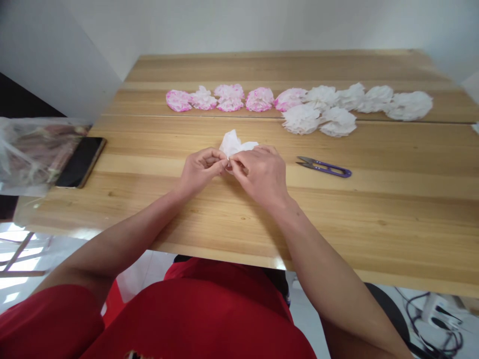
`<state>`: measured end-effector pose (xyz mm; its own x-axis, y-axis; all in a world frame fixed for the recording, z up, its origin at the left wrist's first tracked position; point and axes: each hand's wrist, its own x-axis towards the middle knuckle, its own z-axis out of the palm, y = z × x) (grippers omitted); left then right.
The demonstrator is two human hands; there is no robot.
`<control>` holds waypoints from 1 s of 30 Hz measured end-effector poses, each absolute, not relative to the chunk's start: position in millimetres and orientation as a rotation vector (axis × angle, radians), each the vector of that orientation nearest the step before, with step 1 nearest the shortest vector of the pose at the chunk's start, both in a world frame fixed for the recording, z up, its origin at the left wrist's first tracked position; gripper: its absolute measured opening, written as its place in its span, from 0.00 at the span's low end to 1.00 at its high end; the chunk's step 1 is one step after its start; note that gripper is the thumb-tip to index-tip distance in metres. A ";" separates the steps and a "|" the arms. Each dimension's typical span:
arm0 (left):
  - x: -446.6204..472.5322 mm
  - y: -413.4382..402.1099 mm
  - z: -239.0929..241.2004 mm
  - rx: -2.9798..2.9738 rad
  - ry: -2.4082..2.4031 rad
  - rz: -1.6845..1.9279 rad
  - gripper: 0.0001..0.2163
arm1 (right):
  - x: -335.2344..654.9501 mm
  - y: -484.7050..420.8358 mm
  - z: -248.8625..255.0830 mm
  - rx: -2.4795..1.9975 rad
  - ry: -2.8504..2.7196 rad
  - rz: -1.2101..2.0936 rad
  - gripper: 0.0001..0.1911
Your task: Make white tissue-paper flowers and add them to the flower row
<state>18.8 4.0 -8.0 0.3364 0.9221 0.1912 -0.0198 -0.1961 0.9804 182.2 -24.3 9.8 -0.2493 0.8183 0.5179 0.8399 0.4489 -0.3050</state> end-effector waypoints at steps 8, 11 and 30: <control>18.6 2.5 -4.2 1.501 0.871 1.077 0.05 | 185.2 -22.4 8.6 -1.386 -2.037 -0.049 0.09; 18.6 2.9 -4.2 1.494 0.874 1.085 0.05 | 184.9 -22.1 7.8 -1.381 -2.030 -0.025 0.09; 14.6 1.5 -4.9 1.943 1.027 1.136 0.05 | 182.6 -24.4 9.0 -1.346 -2.131 0.000 0.10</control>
